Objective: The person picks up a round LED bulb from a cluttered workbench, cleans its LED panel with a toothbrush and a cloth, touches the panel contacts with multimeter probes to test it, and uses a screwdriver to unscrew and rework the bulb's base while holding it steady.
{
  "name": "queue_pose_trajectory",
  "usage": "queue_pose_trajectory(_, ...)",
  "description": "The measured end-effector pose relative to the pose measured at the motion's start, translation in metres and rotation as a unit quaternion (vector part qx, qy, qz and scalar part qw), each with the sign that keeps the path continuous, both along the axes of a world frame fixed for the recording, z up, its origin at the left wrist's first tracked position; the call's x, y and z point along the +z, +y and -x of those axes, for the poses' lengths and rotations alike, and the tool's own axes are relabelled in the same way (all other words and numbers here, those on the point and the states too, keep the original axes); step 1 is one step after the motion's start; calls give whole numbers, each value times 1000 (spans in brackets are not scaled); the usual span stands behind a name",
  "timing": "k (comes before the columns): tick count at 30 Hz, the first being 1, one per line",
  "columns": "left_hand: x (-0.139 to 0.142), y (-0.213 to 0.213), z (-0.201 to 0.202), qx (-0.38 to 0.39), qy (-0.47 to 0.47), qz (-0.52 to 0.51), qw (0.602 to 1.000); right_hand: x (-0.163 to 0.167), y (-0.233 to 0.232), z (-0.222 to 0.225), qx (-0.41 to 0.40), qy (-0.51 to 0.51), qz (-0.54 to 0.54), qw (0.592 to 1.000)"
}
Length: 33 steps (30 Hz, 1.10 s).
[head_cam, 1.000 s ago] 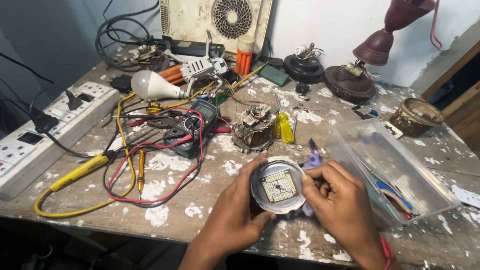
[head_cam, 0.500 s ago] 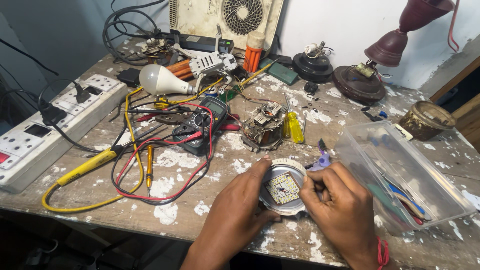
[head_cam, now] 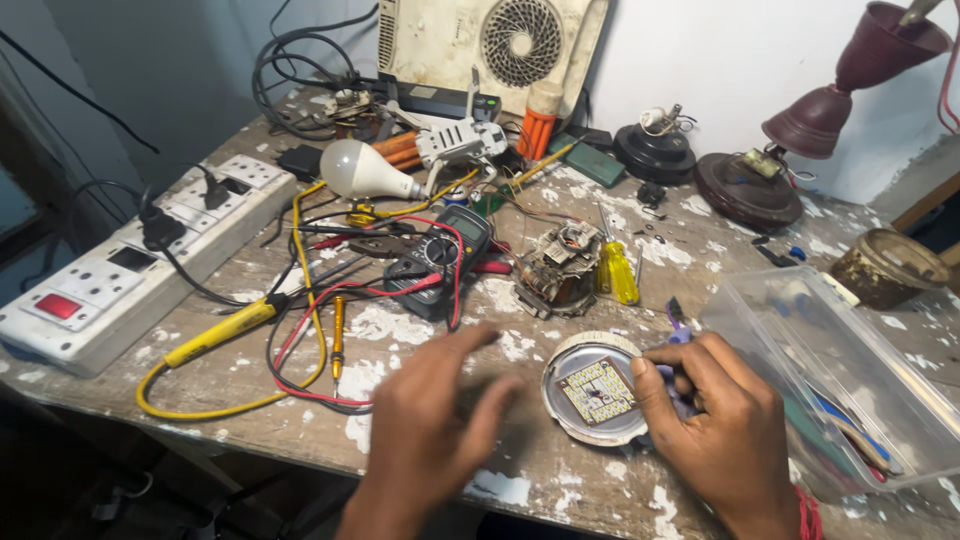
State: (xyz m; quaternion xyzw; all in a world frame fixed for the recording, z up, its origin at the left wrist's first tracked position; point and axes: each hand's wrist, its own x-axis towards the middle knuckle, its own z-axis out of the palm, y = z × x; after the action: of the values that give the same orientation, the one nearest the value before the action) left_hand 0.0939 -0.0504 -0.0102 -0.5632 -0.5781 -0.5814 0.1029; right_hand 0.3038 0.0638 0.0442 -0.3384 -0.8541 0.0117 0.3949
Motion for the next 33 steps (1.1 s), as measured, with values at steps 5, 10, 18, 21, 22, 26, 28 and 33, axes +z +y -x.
queue_pose_trajectory(5,3,-5,44,191,-58,16,980,0,1,6,-2,-7,-14,1000)
queue_pose_trajectory(10,6,-11,71,247,-117,80,959,1,2,11,3,-11,-6,1000)
queue_pose_trajectory(18,5,-3,87,244,-74,144,956,13,7,24,8,-63,28,998)
queue_pose_trajectory(21,1,-9,91,285,-104,58,951,19,8,28,20,-88,7,996)
queue_pose_trajectory(22,0,-11,93,286,-129,57,948,21,8,30,23,-95,-1,995)
queue_pose_trajectory(26,-4,-15,93,284,-191,62,938,29,10,41,10,-143,12,990)
queue_pose_trajectory(28,-3,-15,94,276,-197,70,938,33,11,48,-2,-167,23,986)
queue_pose_trajectory(33,-2,-12,95,270,-210,142,929,46,12,66,1,-207,15,978)
